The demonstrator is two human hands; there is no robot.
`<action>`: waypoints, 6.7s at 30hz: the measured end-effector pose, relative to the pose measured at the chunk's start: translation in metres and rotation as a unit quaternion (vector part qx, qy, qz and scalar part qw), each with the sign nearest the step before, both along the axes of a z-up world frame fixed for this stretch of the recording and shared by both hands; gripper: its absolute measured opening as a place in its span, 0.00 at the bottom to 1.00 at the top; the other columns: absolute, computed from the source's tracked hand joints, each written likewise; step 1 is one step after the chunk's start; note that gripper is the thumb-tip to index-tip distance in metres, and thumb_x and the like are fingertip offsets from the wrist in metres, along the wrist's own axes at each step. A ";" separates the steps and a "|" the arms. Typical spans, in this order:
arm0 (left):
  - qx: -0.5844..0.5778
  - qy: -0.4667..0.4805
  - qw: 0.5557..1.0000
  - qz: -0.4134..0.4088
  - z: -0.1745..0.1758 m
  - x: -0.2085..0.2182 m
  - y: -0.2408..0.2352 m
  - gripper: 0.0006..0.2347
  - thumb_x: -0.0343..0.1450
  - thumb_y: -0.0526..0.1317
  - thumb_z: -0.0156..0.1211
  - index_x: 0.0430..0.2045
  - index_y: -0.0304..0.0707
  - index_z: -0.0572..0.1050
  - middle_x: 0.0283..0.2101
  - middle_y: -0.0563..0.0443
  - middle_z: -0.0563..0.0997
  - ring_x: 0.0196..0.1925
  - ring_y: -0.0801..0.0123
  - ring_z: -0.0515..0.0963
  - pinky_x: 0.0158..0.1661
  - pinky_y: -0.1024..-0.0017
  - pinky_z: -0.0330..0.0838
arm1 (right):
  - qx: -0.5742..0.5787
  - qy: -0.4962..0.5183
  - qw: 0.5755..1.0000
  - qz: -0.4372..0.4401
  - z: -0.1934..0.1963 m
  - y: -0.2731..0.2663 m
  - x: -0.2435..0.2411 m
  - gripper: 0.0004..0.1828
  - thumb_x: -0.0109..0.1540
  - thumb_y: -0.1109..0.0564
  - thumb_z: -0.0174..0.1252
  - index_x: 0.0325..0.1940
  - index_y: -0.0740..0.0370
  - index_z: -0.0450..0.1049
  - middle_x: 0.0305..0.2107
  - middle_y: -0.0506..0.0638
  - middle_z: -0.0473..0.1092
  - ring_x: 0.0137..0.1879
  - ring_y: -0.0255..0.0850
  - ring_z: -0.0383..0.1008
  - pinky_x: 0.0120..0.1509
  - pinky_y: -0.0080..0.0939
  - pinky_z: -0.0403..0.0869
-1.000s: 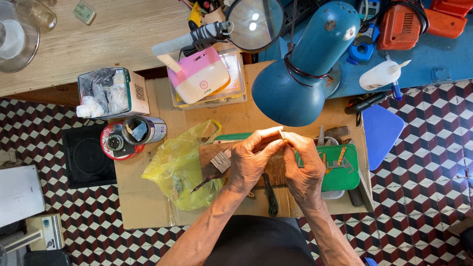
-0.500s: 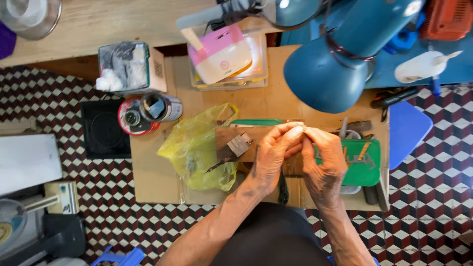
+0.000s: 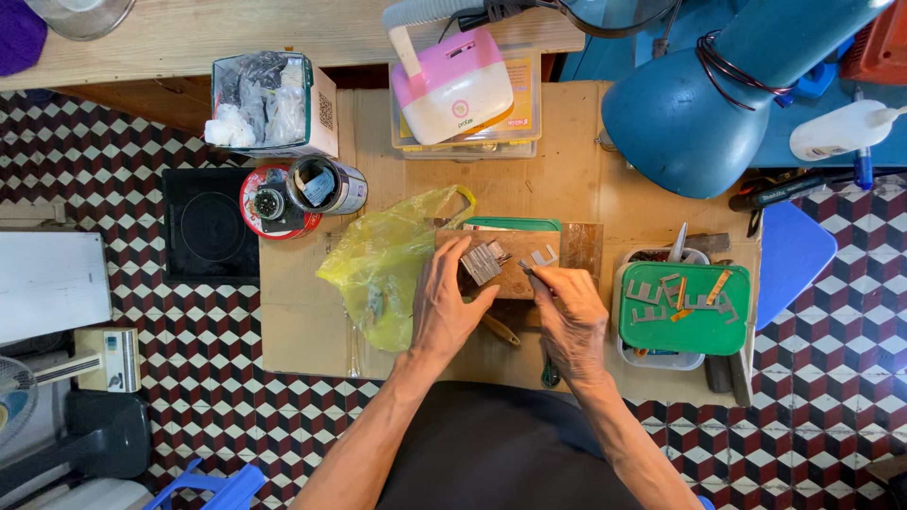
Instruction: The person uses a small knife to scrape and clean the contacts on a small rectangular electronic component. They repeatedly insert the component into a wooden block, scrape the contacts, and inspect the result under a magnifying lamp.
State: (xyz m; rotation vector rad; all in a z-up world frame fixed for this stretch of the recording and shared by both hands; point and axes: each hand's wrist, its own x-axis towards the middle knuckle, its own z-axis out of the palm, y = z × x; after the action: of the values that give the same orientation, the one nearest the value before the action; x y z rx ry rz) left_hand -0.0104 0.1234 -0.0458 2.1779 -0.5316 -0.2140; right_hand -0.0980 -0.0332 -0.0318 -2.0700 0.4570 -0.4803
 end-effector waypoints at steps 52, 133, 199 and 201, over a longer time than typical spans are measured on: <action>-0.008 0.063 0.998 -0.012 -0.022 0.011 0.001 0.32 0.61 0.43 0.77 0.60 0.38 0.70 0.52 0.44 0.75 0.56 0.52 0.75 0.55 0.60 0.72 | -0.133 0.112 0.965 0.194 -0.001 -0.008 0.064 0.14 0.61 0.62 0.60 0.51 0.57 0.75 0.34 0.55 0.71 0.41 0.56 0.75 0.43 0.52 0.76; -0.112 0.233 0.959 0.115 -0.031 0.031 -0.011 0.08 0.71 0.42 0.66 0.35 0.36 0.82 0.32 0.51 0.86 0.34 0.73 0.84 0.35 0.72 0.77 | 0.346 0.187 0.918 -0.053 -0.051 0.005 0.031 0.10 0.64 0.54 0.64 0.42 0.64 0.80 0.31 0.44 0.77 0.38 0.29 0.75 0.46 0.30 0.75; -0.018 -0.027 0.999 0.001 0.038 -0.008 0.013 0.28 0.71 0.46 0.68 0.64 0.33 0.66 0.58 0.38 0.77 0.58 0.53 0.80 0.57 0.61 0.74 | 0.126 0.146 0.968 -0.161 -0.069 -0.014 0.008 0.19 0.59 0.52 0.68 0.50 0.64 0.77 0.37 0.53 0.72 0.37 0.41 0.72 0.43 0.40 0.73; -0.021 -0.017 0.999 -0.022 0.040 -0.024 0.011 0.24 0.71 0.45 0.67 0.61 0.35 0.69 0.55 0.41 0.80 0.55 0.56 0.82 0.55 0.64 0.77 | 0.190 0.130 0.954 -0.190 -0.078 -0.018 0.005 0.14 0.61 0.54 0.68 0.46 0.65 0.78 0.34 0.51 0.75 0.37 0.37 0.74 0.43 0.36 0.73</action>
State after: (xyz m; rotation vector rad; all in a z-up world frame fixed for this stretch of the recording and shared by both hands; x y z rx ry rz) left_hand -0.0346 0.1349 -0.0062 2.1344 -0.5995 -0.1893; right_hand -0.0929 -0.0508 -0.1094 -1.6765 1.0338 -0.3097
